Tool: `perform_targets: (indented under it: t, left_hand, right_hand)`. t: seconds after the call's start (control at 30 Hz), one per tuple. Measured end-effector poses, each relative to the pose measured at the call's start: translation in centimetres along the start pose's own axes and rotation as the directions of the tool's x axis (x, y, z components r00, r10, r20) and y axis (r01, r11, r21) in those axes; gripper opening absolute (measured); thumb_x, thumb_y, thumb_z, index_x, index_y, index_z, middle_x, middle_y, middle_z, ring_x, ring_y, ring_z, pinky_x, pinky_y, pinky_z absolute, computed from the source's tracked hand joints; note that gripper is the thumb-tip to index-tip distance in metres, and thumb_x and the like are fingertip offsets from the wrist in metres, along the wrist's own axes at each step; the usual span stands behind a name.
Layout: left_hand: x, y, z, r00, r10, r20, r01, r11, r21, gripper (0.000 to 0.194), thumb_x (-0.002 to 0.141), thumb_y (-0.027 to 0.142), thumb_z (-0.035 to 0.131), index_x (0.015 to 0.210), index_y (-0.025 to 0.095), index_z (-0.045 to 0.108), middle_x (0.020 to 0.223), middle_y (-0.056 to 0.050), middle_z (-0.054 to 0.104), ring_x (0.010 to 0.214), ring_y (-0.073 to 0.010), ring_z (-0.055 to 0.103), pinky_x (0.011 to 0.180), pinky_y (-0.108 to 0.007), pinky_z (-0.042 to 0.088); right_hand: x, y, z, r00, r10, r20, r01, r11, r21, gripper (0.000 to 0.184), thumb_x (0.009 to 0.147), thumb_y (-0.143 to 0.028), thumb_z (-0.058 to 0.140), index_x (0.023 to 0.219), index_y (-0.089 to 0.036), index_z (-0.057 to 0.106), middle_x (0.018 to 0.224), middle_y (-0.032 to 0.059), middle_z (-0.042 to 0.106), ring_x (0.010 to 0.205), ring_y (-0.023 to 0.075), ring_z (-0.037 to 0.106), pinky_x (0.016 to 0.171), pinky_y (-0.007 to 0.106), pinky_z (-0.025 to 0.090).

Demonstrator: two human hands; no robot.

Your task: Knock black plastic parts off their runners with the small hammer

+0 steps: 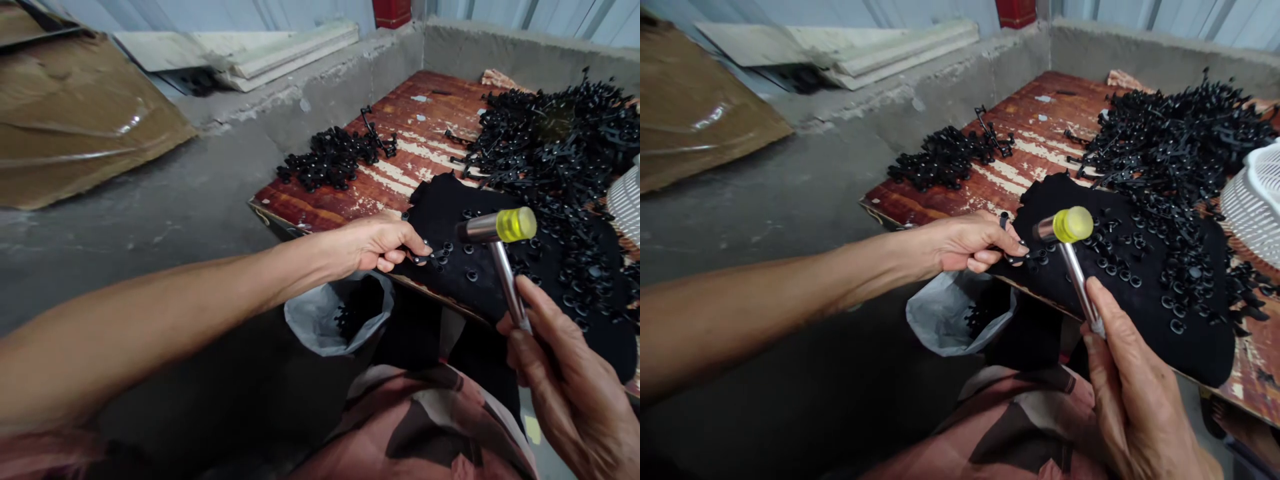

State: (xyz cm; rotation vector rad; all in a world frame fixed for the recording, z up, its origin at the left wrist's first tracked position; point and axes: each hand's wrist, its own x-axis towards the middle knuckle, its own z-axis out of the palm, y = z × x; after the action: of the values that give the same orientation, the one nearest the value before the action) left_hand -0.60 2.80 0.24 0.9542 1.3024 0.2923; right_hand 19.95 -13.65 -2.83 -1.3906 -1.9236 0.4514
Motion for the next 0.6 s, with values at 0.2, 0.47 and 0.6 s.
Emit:
perform_targets:
  t: [0.2, 0.47, 0.6]
  left_hand:
    - [0.0, 0.6, 0.0, 0.999, -0.019, 0.045, 0.016, 0.998, 0.062, 0.031, 0.072, 0.0, 0.057, 0.047, 0.013, 0.043, 0.039, 0.008, 0.03, 0.028, 0.0007, 0.017, 0.03, -0.013, 0.01]
    - [0.4, 0.4, -0.4, 0.998, -0.005, 0.057, 0.002, 0.998, 0.065, 0.025, 0.068, 0.002, 0.058, 0.048, 0.013, 0.047, 0.041, 0.006, 0.038, 0.029, 0.0003, 0.019, 0.03, -0.014, 0.011]
    - [0.5, 0.3, -0.4, 0.998, 0.001, 0.067, -0.005, 0.998, 0.066, 0.02, 0.067, 0.003, 0.06, 0.051, 0.011, 0.052, 0.044, 0.005, 0.043, 0.029, 0.0005, 0.02, 0.029, -0.014, 0.011]
  right_hand:
    - [1.0, 1.0, -0.1, 0.992, -0.082, 0.093, 0.093, 0.989, -0.116, 0.057, 0.097, -0.011, 0.043, 0.151, -0.024, 0.029, 0.139, 0.0065, 0.05, 0.113, 0.0174, 0.059, 0.094, 0.024, 0.048]
    - [1.0, 0.5, -0.5, 0.985, -0.164, -0.047, 0.154, 0.975, -0.159, 0.056, 0.097, -0.013, 0.046, 0.15, -0.023, 0.031, 0.129, 0.0114, 0.056, 0.109, 0.0246, 0.06, 0.096, 0.038, 0.049]
    - [1.0, 1.1, -0.4, 0.986, -0.105, 0.129, 0.123, 0.982, -0.141, 0.057, 0.096, -0.01, 0.041, 0.151, -0.024, 0.03, 0.12, 0.0139, 0.059, 0.095, 0.026, 0.066, 0.079, 0.039, 0.058]
